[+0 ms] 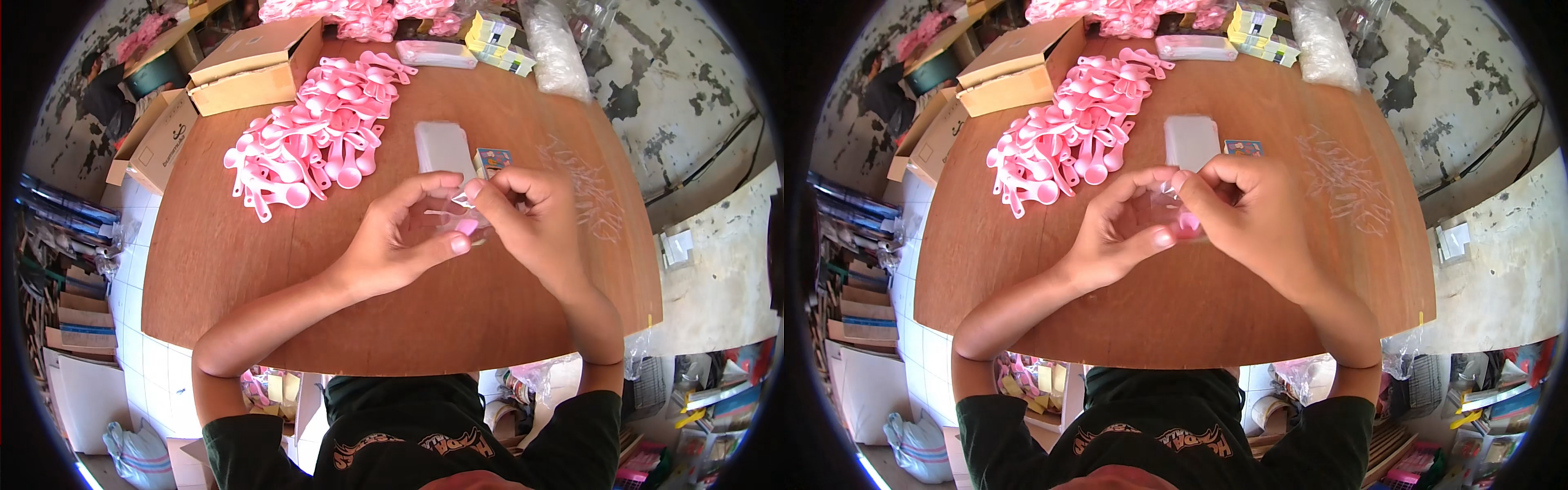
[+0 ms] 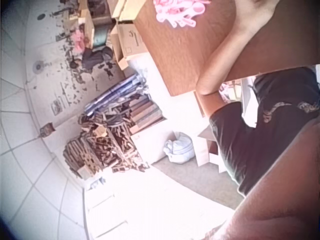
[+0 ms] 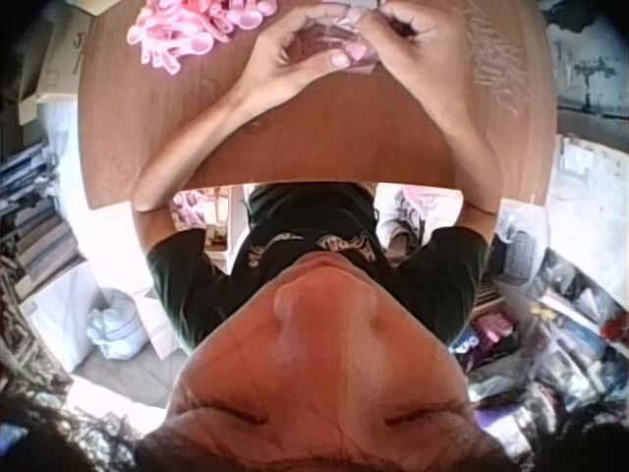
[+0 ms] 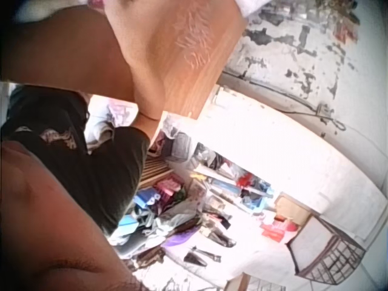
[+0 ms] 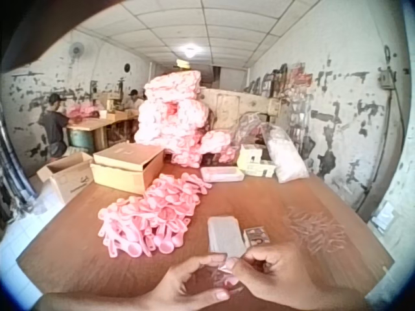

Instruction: The person packs plastic spoons by inserting a printed card and a spoon into a clear plastic sleeve, peeling off the adhesive backing, and folding the flap to seal the sleeve.

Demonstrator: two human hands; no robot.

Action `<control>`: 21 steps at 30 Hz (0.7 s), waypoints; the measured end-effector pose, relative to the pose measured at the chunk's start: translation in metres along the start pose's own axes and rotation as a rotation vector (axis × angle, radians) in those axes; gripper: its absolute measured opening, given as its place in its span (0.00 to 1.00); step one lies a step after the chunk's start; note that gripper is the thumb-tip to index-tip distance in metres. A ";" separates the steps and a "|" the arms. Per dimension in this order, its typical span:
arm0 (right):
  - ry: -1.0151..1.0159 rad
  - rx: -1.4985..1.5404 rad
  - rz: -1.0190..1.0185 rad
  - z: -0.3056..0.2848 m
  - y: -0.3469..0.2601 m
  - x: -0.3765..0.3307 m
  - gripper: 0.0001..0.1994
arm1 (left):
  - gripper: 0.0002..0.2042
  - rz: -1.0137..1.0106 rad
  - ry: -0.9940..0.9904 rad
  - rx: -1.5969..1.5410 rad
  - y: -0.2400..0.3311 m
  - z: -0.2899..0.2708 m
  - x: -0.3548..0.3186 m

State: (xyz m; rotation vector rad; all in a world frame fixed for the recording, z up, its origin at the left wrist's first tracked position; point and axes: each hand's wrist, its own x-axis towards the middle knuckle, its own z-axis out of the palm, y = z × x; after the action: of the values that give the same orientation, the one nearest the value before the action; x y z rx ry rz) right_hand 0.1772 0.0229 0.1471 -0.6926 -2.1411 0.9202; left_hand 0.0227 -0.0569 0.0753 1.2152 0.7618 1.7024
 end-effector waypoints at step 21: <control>-0.058 -0.611 -0.603 0.003 0.007 -0.003 0.04 | 0.11 -0.278 -0.175 0.411 0.008 -0.010 -0.002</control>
State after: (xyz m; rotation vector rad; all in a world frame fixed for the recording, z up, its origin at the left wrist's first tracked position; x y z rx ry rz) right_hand 0.1779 0.0237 0.1389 -0.2480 -2.4824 -0.0428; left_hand 0.0113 -0.0621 0.0783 1.4342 1.1502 1.2297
